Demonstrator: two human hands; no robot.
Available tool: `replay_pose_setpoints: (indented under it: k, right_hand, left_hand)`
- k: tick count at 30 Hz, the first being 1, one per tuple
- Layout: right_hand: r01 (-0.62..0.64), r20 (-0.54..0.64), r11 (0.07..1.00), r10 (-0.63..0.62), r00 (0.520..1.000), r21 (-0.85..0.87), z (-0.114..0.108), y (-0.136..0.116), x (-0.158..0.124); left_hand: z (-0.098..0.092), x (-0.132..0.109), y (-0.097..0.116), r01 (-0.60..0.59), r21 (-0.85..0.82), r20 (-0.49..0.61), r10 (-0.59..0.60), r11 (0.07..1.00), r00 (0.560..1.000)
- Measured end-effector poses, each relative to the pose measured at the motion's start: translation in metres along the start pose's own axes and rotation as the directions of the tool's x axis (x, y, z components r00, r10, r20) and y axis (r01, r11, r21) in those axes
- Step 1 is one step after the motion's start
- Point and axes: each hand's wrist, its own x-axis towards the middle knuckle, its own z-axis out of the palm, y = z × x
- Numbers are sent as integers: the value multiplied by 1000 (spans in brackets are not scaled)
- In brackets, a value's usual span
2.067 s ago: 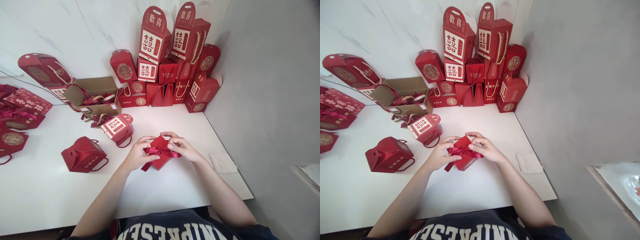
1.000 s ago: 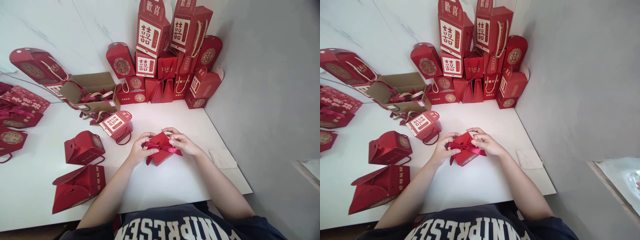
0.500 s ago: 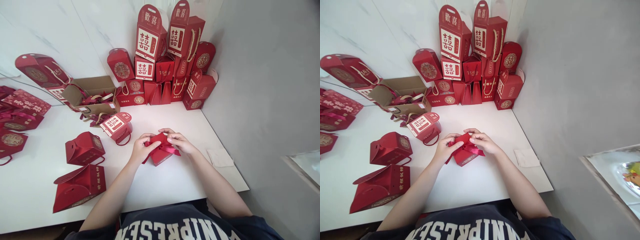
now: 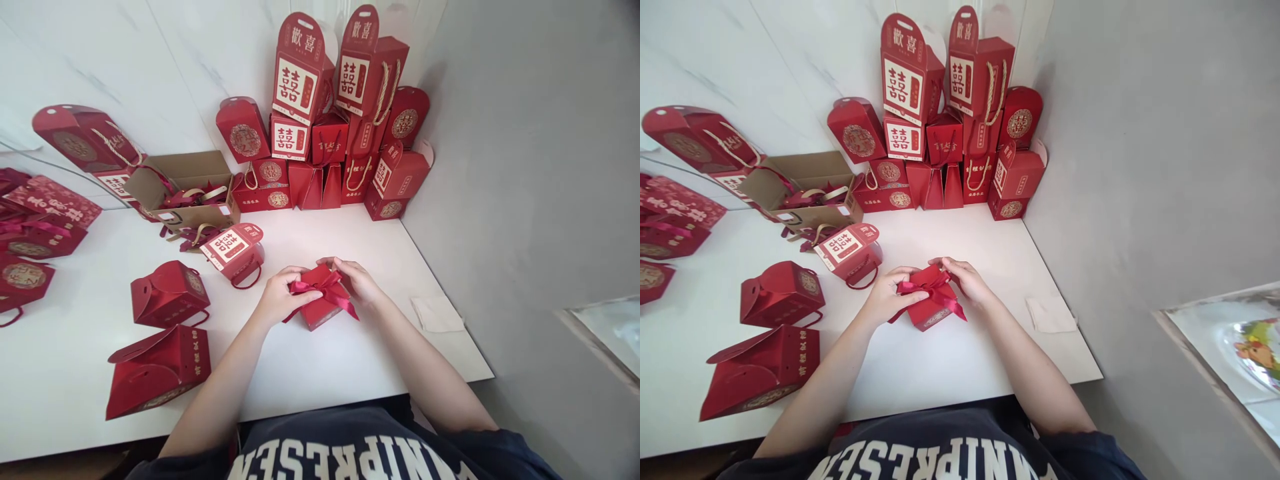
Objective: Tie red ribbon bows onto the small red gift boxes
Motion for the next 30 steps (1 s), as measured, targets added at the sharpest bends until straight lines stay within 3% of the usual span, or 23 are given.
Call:
replay_pose_setpoints:
  k: [4,11,21,26,30]
  right_hand:
    - [6,26,999,-5,1000,-40,-3,-6,-6]
    - [50,160,978,-17,987,-205,-6,-13,-11]
    - [47,204,961,10,979,-273,-12,-15,-10]
    - [76,174,966,-33,984,-245,-13,-20,-11]
    - [131,68,934,-115,991,-332,-5,-27,-19]
  left_hand:
    - [-2,-2,-6,35,-192,-28,-41,981,999]
    - [0,-3,-12,11,-194,-125,-36,981,992]
    - [-5,0,-17,34,-265,-58,-51,964,997]
    - [-1,-3,-7,9,-205,-131,-36,979,991]
    - [7,-9,6,-12,-19,-162,9,1000,987]
